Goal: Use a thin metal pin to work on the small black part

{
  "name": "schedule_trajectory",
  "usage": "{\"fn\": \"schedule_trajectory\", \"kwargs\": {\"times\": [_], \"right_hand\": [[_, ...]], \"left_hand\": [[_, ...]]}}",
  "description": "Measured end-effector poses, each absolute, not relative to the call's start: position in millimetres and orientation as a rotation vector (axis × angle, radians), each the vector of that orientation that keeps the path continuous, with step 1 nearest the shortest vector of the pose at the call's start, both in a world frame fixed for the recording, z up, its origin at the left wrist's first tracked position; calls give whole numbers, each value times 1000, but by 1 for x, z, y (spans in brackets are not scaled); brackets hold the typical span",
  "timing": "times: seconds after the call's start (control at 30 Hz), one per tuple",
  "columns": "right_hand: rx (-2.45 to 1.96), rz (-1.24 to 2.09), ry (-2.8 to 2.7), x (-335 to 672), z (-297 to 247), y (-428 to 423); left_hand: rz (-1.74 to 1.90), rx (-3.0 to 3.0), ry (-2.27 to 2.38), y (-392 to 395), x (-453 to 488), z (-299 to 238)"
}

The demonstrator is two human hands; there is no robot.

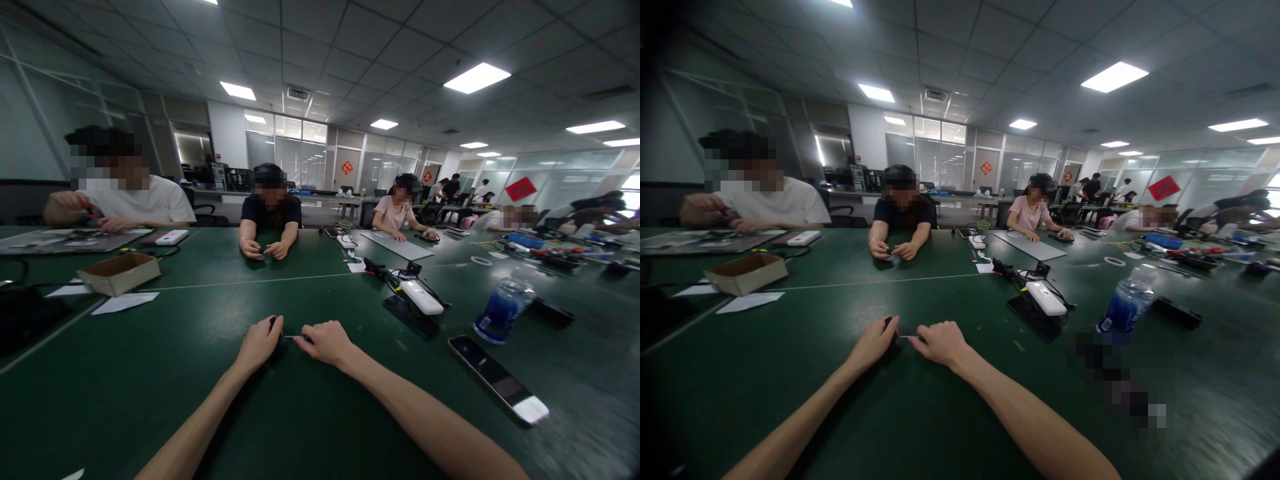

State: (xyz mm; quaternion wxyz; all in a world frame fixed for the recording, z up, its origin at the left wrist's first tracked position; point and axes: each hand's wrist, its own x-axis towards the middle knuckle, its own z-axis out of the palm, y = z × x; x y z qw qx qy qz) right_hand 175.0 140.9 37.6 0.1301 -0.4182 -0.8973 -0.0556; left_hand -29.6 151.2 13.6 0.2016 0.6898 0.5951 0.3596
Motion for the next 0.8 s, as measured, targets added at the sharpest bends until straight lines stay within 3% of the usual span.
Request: {"fn": "schedule_trajectory", "kwargs": {"times": [0.43, 0.8], "right_hand": [[-1241, -193, -2561, 169, 36, 140], [-1009, 88, -2557, 171, 28, 148]], "left_hand": [[1024, 1923, 1705, 147, -32, 12], [1031, 1927, 1709, 135, -36, 16]]}}
